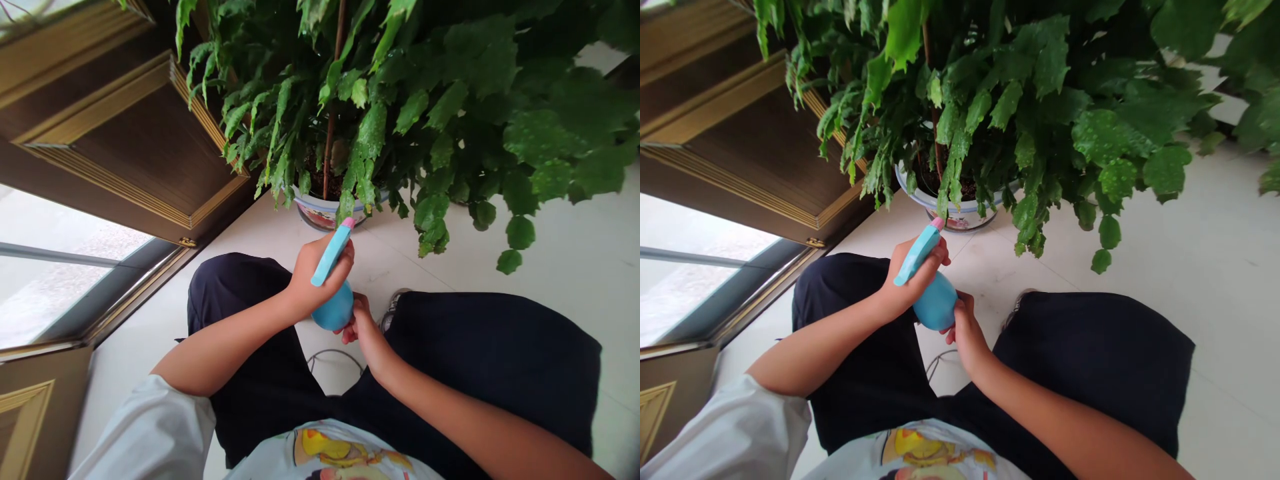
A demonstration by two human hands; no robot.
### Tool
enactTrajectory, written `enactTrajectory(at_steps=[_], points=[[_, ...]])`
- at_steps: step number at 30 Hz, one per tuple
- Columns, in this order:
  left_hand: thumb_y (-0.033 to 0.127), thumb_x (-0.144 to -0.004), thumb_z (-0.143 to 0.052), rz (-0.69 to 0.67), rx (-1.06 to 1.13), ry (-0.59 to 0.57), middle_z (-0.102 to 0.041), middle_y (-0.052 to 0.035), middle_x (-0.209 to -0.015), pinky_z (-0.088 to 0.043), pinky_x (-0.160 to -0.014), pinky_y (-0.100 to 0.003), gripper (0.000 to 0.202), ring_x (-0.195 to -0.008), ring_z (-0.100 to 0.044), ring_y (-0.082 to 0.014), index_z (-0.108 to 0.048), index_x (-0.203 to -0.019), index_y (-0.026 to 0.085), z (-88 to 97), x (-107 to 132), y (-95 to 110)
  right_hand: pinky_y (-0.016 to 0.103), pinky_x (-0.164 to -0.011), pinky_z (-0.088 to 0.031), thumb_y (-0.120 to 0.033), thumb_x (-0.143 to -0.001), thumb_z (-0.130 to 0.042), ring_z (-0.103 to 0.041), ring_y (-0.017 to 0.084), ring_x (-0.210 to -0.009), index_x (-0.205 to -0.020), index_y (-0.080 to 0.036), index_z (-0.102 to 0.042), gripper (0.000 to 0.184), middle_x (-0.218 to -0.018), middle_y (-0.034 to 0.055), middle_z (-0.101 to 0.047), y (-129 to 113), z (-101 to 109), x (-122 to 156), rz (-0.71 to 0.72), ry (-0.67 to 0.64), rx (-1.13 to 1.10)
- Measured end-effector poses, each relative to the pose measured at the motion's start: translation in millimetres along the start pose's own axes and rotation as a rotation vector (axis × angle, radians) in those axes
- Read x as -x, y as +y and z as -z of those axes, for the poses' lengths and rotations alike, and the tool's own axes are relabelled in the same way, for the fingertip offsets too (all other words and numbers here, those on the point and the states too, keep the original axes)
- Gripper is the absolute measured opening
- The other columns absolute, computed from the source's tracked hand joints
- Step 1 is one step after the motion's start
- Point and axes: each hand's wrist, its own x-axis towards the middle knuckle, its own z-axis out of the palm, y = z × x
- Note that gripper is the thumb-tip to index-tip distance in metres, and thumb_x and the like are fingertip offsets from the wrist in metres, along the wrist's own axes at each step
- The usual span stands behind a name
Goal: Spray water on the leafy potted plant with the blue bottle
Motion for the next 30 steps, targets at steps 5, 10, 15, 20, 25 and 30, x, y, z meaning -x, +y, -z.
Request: enactTrajectory(at_steps=[5, 10, 15, 20, 25, 30], points=[[0.026, -0.091, -0.053, -0.015, -0.013, 0.013, -0.062, -0.0008, -0.071, -0.049, -0.062, -0.026, 0.017, -0.065, -0.061, -0.0134, -0.055, -0.076, 0.02, 3.6, 0.8, -1.9, 0.026, -0.041, -0.037, -0.065, -0.086, -0.032, -0.057, 0.018, -0.04, -0.133, -0.017, -0.038, 0.068, -0.054, -0.0024, -0.062, -8.6, -5.4, 6.9, 0.034, -0.019, 0.025], [0.029, -0.092, -0.053, 0.002, -0.022, 0.062, -0.064, -0.0004, -0.07, -0.049, -0.061, -0.026, 0.016, -0.06, -0.057, -0.0122, -0.058, -0.08, 0.019, 10.8, -2.7, -6.2, 0.027, -0.044, -0.043, -0.064, -0.087, -0.037, -0.058, 0.017, -0.043, -0.13, -0.017, -0.043, 0.064, -0.057, -0.002, -0.063, -26.4, -7.2, 12.3, 0.135, -0.008, 0.023], [0.026, -0.09, -0.053, 0.006, -0.03, 0.085, -0.064, -0.0002, -0.069, -0.049, -0.062, -0.027, 0.017, -0.062, -0.059, -0.0134, -0.057, -0.076, 0.02, 16.7, -8.6, -5.8, 0.026, -0.04, -0.038, -0.063, -0.084, -0.04, -0.052, 0.017, -0.036, -0.123, -0.017, -0.046, 0.061, -0.051, -0.0029, -0.058, -44.2, -13.0, 13.5, 0.048, -0.023, 0.063], [0.019, -0.084, -0.052, 0.004, -0.056, 0.063, -0.061, 0.0005, -0.068, -0.049, -0.062, -0.026, 0.011, -0.063, -0.061, -0.014, -0.055, -0.073, 0.02, 17.7, -12.6, -4.1, 0.023, -0.04, -0.035, -0.057, -0.085, -0.034, -0.05, 0.014, -0.038, -0.114, -0.019, -0.049, 0.051, -0.051, -0.0027, -0.059, -49.6, -25.2, 22.1, 0.137, 0.047, 0.048], [0.016, -0.082, -0.053, -0.009, -0.072, 0.03, -0.062, 0.001, -0.069, -0.048, -0.066, -0.027, 0.012, -0.064, -0.059, -0.0133, -0.056, -0.071, 0.02, 17.0, -17.5, -7.5, 0.022, -0.04, -0.032, -0.051, -0.087, -0.027, -0.046, 0.012, -0.034, -0.1, -0.02, -0.053, 0.042, -0.051, -0.0006, -0.06, -52.5, -30.0, 19.7, 0.037, 0.007, 0.082], [0.02, -0.083, -0.053, -0.002, -0.065, -0.006, -0.062, 0.0004, -0.07, -0.048, -0.069, -0.028, 0.011, -0.064, -0.057, -0.0132, -0.056, -0.072, 0.02, 16.5, -19.2, -9.3, 0.023, -0.041, -0.034, -0.051, -0.091, -0.018, -0.044, 0.012, -0.032, -0.097, -0.02, -0.052, 0.045, -0.049, 0.0003, -0.061, -56.7, -31.3, 19.9, -0.037, 0.016, 0.103]])
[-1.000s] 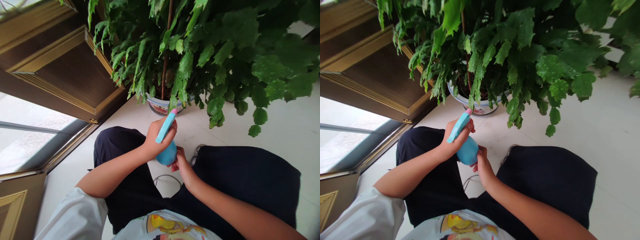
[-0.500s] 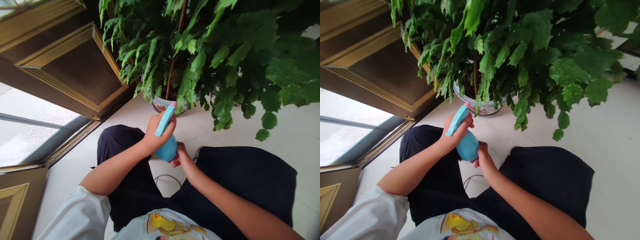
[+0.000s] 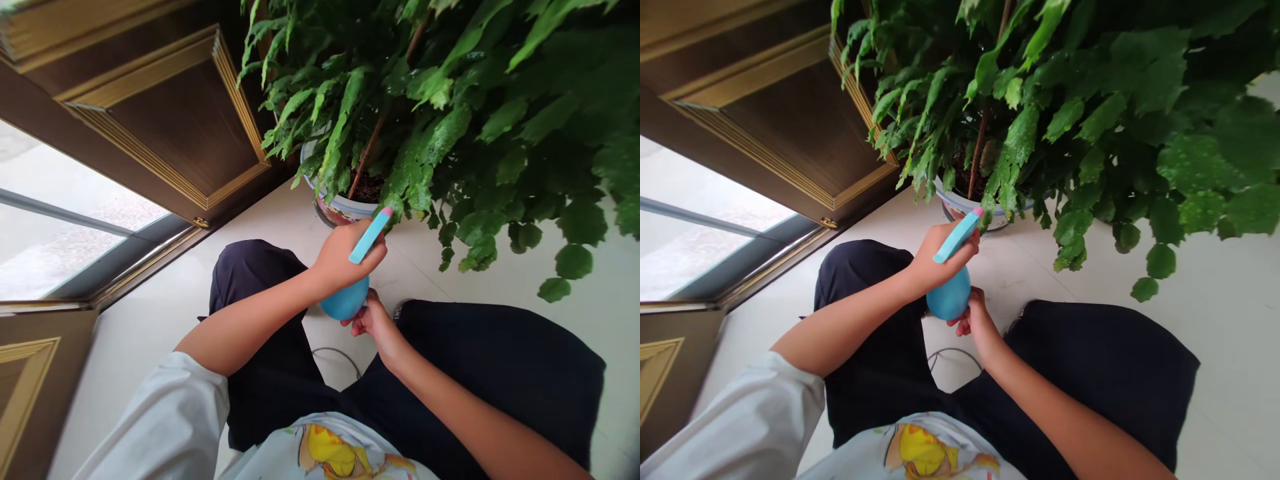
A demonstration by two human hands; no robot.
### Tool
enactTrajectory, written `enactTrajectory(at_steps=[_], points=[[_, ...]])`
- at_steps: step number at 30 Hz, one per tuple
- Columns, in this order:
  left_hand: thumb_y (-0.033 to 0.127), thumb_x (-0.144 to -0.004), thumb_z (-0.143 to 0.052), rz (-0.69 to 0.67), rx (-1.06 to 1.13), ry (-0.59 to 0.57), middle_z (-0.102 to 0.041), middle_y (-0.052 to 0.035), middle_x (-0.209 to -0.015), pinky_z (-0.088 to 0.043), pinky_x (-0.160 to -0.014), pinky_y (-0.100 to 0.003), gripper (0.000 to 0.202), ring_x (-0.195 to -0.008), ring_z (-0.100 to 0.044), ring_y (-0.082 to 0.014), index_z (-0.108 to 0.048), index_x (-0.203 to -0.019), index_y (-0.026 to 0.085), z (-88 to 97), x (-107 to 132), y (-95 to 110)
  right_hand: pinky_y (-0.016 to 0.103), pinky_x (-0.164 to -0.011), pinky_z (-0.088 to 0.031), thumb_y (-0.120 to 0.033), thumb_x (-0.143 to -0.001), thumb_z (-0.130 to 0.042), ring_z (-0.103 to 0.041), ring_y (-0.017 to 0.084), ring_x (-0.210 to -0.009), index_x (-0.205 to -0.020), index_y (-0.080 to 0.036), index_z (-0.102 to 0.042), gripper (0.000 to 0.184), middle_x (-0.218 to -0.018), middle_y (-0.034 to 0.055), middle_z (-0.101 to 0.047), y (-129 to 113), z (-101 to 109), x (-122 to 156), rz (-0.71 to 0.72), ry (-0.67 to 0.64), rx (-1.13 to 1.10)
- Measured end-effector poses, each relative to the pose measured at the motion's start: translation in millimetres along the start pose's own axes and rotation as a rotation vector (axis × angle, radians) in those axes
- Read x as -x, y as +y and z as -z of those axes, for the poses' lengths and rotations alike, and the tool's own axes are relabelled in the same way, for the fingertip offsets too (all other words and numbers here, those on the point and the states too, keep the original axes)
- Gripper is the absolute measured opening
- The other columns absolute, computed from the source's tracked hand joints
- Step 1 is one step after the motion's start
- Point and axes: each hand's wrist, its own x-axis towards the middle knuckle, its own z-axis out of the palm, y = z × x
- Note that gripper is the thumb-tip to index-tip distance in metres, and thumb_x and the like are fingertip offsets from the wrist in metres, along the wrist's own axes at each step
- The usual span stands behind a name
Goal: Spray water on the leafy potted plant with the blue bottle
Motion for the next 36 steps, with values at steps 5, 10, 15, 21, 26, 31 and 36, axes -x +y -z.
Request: enactTrajectory(at_steps=[5, 10, 15, 21, 26, 31, 36], points=[[0.02, -0.081, -0.053, 0.035, -0.037, -0.004, -0.06, 0.0012, -0.069, -0.046, -0.067, -0.028, 0.009, -0.062, -0.053, -0.0123, -0.053, -0.072, 0.02, 3.0, 1.2, 3.2, 0.023, -0.045, -0.038, -0.051, -0.092, -0.021, -0.047, 0.012, -0.036, -0.1, -0.02, -0.05, 0.043, -0.052, 0.0, -0.063, -1.9, -0.9, 6.8, 0.071, -0.004, -0.018], [0.02, -0.082, -0.051, 0.042, -0.091, 0.002, -0.058, 0.0019, -0.067, -0.045, -0.065, -0.026, 0.01, -0.062, -0.052, -0.0122, -0.053, -0.072, 0.02, 4.2, 1.2, 4.0, 0.023, -0.045, -0.039, -0.052, -0.091, -0.021, -0.047, 0.013, -0.036, -0.101, -0.02, -0.049, 0.043, -0.052, 0.0008, -0.064, -2.4, -1.1, 8.6, 0.07, 0.013, -0.017], [0.02, -0.081, -0.051, 0.053, -0.108, 0.022, -0.061, 0.0011, -0.069, -0.046, -0.065, -0.026, 0.008, -0.063, -0.054, -0.0128, -0.055, -0.074, 0.02, 2.6, 1.8, 2.9, 0.023, -0.044, -0.038, -0.05, -0.09, -0.021, -0.046, 0.012, -0.036, -0.093, -0.021, -0.05, 0.041, -0.052, 0.0014, -0.063, -6.0, -1.0, 9.4, 0.042, 0.004, -0.002], [0.02, -0.082, -0.05, 0.032, -0.106, 0.028, -0.061, 0.001, -0.068, -0.045, -0.065, -0.025, 0.01, -0.063, -0.054, -0.0124, -0.057, -0.075, 0.02, 2.1, 1.8, 2.7, 0.023, -0.046, -0.041, -0.052, -0.09, -0.024, -0.049, 0.012, -0.039, -0.094, -0.02, -0.052, 0.042, -0.055, 0.0017, -0.064, -6.0, 1.6, 11.0, 0.069, -0.02, 0.012], [0.02, -0.08, -0.051, 0.017, -0.076, 0.025, -0.062, 0.0008, -0.07, -0.045, -0.065, -0.026, 0.008, -0.063, -0.053, -0.0124, -0.057, -0.075, 0.02, 1.5, 1.5, 3.7, 0.023, -0.042, -0.038, -0.05, -0.088, -0.02, -0.046, 0.013, -0.035, -0.098, -0.019, -0.052, 0.046, -0.052, 0.0016, -0.061, -2.5, 2.9, 3.9, 0.038, 0.009, 0.02], [0.021, -0.079, -0.052, 0.023, -0.082, 0.013, -0.06, 0.0015, -0.067, -0.045, -0.065, -0.026, 0.008, -0.061, -0.052, -0.012, -0.057, -0.074, 0.02, 0.9, 0.8, 5.0, 0.022, -0.042, -0.038, -0.049, -0.09, -0.021, -0.047, 0.013, -0.036, -0.101, -0.021, -0.049, 0.042, -0.052, 0.0006, -0.062, -1.9, 4.1, 4.4, 0.055, 0.012, 0.005], [0.021, -0.079, -0.052, 0.059, -0.098, 0.015, -0.065, 0.0005, -0.071, -0.048, -0.068, -0.026, 0.009, -0.065, -0.057, -0.0131, -0.06, -0.076, 0.019, -1.4, -0.7, 4.9, 0.022, -0.046, -0.041, -0.05, -0.092, -0.02, -0.049, 0.012, -0.038, -0.097, -0.021, -0.049, 0.042, -0.054, 0.0006, -0.063, -1.0, 5.6, 9.2, 0.058, 0.013, -0.009]])
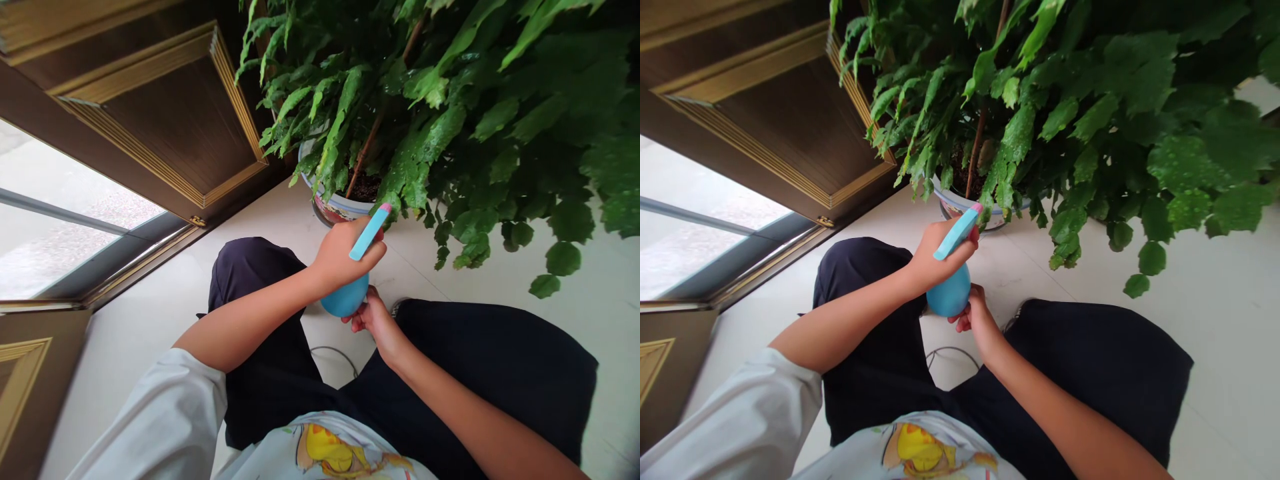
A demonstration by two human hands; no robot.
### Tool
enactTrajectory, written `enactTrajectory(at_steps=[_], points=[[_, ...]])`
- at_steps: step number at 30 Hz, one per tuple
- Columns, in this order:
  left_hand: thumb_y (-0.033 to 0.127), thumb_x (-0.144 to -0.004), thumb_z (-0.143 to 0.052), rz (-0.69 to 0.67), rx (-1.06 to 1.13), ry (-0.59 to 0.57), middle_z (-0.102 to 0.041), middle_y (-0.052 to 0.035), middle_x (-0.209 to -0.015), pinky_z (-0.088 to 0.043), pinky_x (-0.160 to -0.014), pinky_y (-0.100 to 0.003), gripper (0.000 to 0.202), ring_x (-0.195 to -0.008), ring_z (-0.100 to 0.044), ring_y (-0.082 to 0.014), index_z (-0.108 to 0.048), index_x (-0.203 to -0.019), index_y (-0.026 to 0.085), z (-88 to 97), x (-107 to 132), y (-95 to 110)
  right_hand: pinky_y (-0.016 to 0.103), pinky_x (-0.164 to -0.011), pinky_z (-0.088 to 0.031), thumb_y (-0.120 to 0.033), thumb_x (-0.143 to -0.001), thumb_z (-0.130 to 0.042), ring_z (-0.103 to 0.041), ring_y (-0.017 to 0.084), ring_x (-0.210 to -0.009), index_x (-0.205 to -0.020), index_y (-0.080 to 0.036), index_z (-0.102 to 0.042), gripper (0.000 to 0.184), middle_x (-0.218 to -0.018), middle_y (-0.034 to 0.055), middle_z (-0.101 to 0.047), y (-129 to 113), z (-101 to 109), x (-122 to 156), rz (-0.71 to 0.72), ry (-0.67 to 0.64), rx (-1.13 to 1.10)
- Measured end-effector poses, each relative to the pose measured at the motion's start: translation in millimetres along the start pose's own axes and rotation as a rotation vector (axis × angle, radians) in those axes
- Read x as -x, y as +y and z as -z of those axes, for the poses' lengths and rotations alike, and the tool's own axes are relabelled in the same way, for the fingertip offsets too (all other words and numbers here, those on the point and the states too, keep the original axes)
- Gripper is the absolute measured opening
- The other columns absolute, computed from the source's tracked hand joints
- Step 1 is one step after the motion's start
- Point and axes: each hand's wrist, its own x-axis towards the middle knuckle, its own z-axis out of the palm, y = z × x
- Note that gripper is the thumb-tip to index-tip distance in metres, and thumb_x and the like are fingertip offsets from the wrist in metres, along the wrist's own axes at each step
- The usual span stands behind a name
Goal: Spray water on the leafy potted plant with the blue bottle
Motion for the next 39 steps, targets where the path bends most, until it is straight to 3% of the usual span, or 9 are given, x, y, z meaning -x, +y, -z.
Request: enactTrajectory(at_steps=[25, 30, 39], points=[[0.021, -0.077, -0.053, 0.005, 0.024, -0.006, -0.06, 0.0014, -0.067, -0.043, -0.065, -0.027, 0.007, -0.063, -0.053, -0.0136, -0.057, -0.071, 0.02, -3.7, -2.4, 0.2, 0.024, -0.05, -0.04, -0.052, -0.092, -0.023, -0.049, 0.012, -0.042, -0.092, -0.022, -0.049, 0.04, -0.056, 0.0004, -0.063, -8.3, 3.8, 11.1, 0.008, -0.039, 0.023], [0.02, -0.078, -0.053, 0.008, 0.012, 0.006, -0.062, 0.0013, -0.069, -0.045, -0.068, -0.027, 0.007, -0.065, -0.055, -0.0137, -0.059, -0.073, 0.02, -4.6, -3.2, -0.1, 0.023, -0.05, -0.04, -0.046, -0.095, -0.019, -0.048, 0.012, -0.041, -0.092, -0.021, -0.05, 0.039, -0.055, 0.0003, -0.062, -9.3, 4.1, 9.7, -0.021, 0.001, 0.0], [0.018, -0.079, -0.054, -0.001, 0.021, 0.001, -0.066, 0.0009, -0.073, -0.047, -0.071, -0.027, 0.008, -0.07, -0.059, -0.0143, -0.061, -0.076, 0.02, -5.0, -2.6, -0.7, 0.023, -0.052, -0.043, -0.049, -0.095, -0.021, -0.05, 0.012, -0.044, -0.09, -0.021, -0.052, 0.042, -0.057, 0.0008, -0.062, -13.9, 1.2, 15.8, -0.016, -0.007, -0.024]])
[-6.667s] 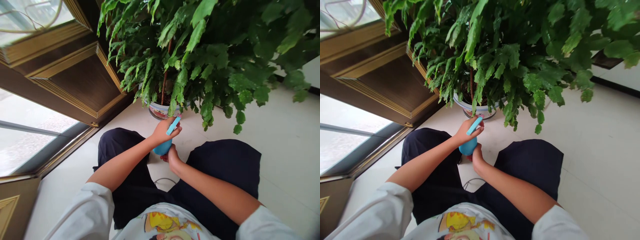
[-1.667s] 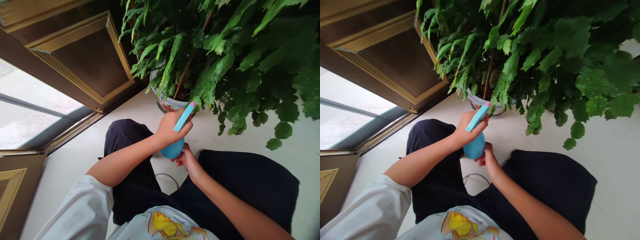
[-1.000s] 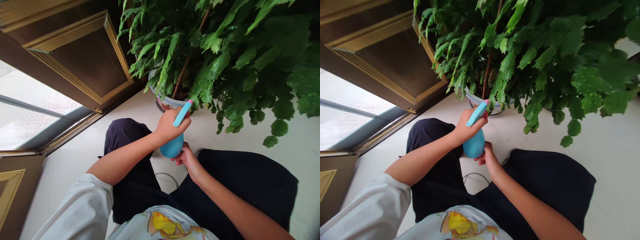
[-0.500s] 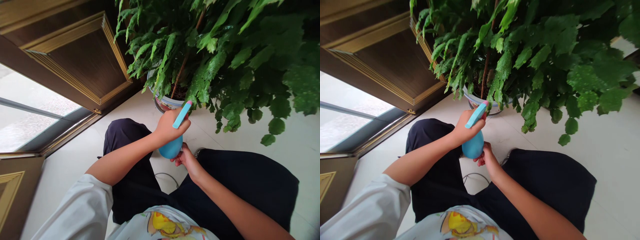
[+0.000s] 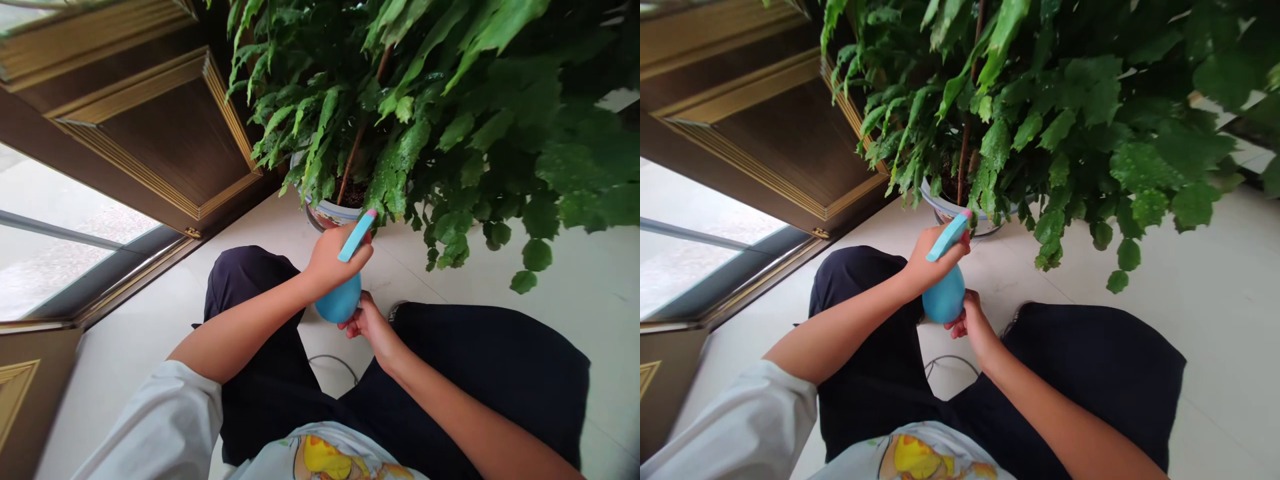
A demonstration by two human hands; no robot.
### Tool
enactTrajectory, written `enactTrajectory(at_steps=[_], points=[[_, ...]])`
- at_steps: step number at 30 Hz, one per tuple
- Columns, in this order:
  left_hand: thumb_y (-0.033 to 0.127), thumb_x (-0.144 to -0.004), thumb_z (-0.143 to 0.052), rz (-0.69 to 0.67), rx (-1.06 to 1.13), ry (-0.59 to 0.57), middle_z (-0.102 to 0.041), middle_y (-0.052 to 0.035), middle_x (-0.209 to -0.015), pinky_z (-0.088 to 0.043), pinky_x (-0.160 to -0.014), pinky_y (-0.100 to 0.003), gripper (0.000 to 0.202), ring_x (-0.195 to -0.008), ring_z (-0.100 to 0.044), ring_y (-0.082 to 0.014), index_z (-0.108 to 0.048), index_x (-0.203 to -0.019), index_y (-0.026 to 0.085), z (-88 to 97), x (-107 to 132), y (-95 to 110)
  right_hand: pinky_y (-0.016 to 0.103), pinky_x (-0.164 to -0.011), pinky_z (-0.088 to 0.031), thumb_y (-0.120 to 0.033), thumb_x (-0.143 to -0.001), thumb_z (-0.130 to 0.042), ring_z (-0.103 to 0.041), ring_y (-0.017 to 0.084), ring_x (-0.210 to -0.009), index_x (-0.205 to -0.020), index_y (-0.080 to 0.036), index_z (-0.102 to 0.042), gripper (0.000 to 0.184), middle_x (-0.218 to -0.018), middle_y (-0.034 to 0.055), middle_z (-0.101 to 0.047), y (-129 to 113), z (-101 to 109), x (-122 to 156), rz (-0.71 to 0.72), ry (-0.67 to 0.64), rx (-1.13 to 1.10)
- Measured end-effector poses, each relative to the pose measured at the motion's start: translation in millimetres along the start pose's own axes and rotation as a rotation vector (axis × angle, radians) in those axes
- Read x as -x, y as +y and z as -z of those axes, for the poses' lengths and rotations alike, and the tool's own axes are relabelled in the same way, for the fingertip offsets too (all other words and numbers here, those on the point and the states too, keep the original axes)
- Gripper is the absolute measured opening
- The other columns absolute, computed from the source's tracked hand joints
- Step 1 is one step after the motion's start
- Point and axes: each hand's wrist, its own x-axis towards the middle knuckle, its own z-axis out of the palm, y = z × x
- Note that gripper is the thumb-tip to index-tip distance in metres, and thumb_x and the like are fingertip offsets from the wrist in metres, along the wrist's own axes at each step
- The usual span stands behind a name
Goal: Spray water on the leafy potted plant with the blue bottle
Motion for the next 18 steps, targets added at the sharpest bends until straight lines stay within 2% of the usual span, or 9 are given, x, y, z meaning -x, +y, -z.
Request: enactTrajectory(at_steps=[5, 8, 13, 18], points=[[0.017, -0.077, -0.053, -0.022, -0.001, -0.009, -0.063, 0.0013, -0.069, -0.045, -0.066, -0.026, 0.008, -0.065, -0.057, -0.0139, -0.059, -0.072, 0.02, 1.5, 2.0, 1.4, 0.022, -0.049, -0.041, -0.052, -0.092, -0.026, -0.05, 0.012, -0.042, -0.091, -0.021, -0.053, 0.041, -0.055, 0.0003, -0.062, 5.8, 1.1, -3.3, 0.038, -0.02, -0.007], [0.017, -0.078, -0.052, -0.024, 0.01, -0.004, -0.065, 0.0006, -0.07, -0.046, -0.068, -0.027, 0.01, -0.067, -0.059, -0.0143, -0.059, -0.072, 0.02, 2.1, 1.5, 2.3, 0.021, -0.051, -0.042, -0.052, -0.095, -0.023, -0.052, 0.011, -0.043, -0.1, -0.021, -0.052, 0.042, -0.057, -0.0001, -0.065, 9.9, 1.9, -4.6, 0.057, -0.017, 0.002], [0.017, -0.076, -0.052, -0.024, -0.011, -0.001, -0.065, 0.0005, -0.069, -0.046, -0.067, -0.027, 0.009, -0.066, -0.058, -0.0145, -0.059, -0.072, 0.02, 1.7, 0.7, 1.7, 0.022, -0.049, -0.04, -0.047, -0.096, -0.019, -0.052, 0.012, -0.04, -0.113, -0.021, -0.047, 0.041, -0.054, -0.0024, -0.063, 10.0, 0.3, -8.4, 0.014, 0.003, 0.014], [0.019, -0.077, -0.049, -0.021, 0.032, 0.004, -0.063, 0.0008, -0.068, -0.044, -0.066, -0.026, 0.011, -0.064, -0.055, -0.0134, -0.058, -0.071, 0.02, 0.6, 0.7, -1.6, 0.022, -0.046, -0.037, -0.044, -0.097, -0.018, -0.051, 0.012, -0.038, -0.112, -0.021, -0.047, 0.04, -0.052, -0.002, -0.062, 9.7, -0.4, -12.7, -0.015, 0.008, 0.027]])
